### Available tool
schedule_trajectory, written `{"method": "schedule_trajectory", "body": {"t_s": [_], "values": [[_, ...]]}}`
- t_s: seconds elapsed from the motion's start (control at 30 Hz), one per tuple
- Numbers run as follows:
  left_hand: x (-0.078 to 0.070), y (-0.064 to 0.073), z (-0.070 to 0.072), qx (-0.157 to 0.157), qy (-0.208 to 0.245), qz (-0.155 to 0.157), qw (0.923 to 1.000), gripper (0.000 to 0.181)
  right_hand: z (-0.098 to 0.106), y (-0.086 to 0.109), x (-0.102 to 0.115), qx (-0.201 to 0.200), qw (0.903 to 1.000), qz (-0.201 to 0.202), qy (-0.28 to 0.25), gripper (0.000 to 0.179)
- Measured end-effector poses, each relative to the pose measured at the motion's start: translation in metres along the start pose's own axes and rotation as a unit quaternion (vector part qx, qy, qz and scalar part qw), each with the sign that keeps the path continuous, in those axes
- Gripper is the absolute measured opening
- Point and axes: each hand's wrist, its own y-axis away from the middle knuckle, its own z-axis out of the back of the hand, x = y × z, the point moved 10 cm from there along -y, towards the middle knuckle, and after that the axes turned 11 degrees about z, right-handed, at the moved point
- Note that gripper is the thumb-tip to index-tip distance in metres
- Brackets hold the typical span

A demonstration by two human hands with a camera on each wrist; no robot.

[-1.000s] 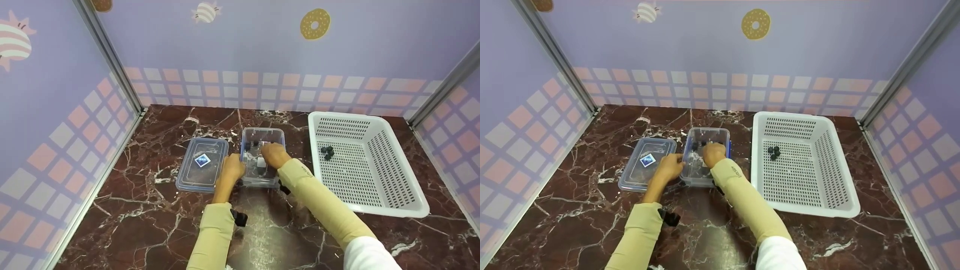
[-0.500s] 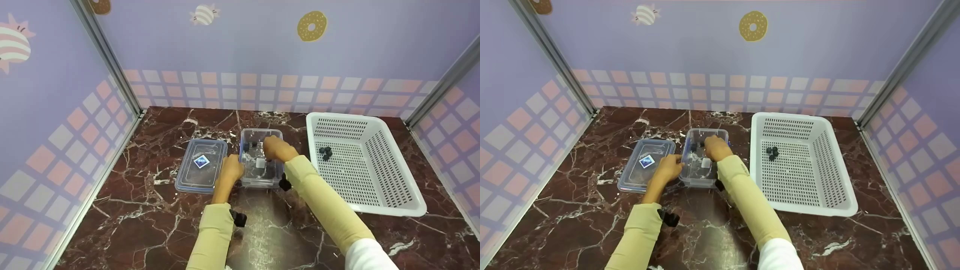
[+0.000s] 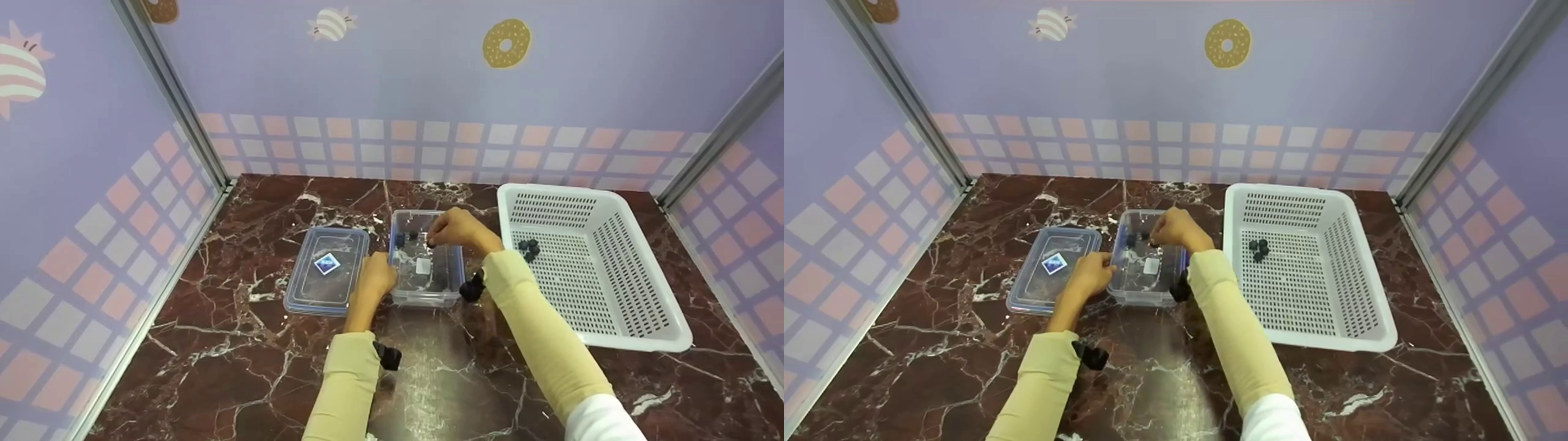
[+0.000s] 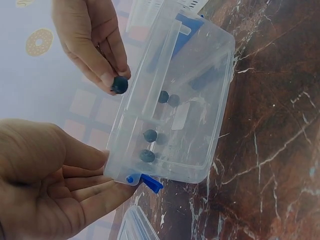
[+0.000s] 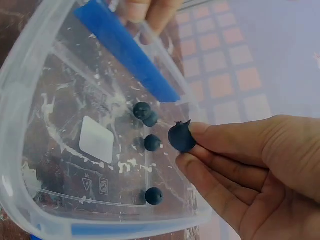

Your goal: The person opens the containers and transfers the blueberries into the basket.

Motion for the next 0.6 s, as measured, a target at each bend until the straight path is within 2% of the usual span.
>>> {"method": "schedule_trajectory", "body": {"t_s": [0.17, 0.33, 0.5, 0.6], "values": [[0.000, -0.001, -0.001, 0.003, 0.005, -0.002, 1.0000, 0.013, 0.007, 0.007, -0.010, -0.023, 0.9972, -0.013, -0.070, 0.018], [-0.001, 0.000, -0.001, 0.005, 0.012, -0.007, 0.9999, 0.012, 0.013, 0.013, -0.019, -0.037, 0.9928, -0.021, -0.112, 0.021], [-0.002, 0.000, 0.000, -0.003, 0.012, -0.016, 0.9998, 0.011, 0.021, 0.020, -0.031, -0.051, 0.9838, -0.043, -0.166, 0.023], [-0.002, 0.000, 0.000, -0.005, 0.010, -0.018, 0.9998, 0.012, 0.027, 0.024, -0.036, -0.064, 0.9804, -0.046, -0.181, 0.024]]}}
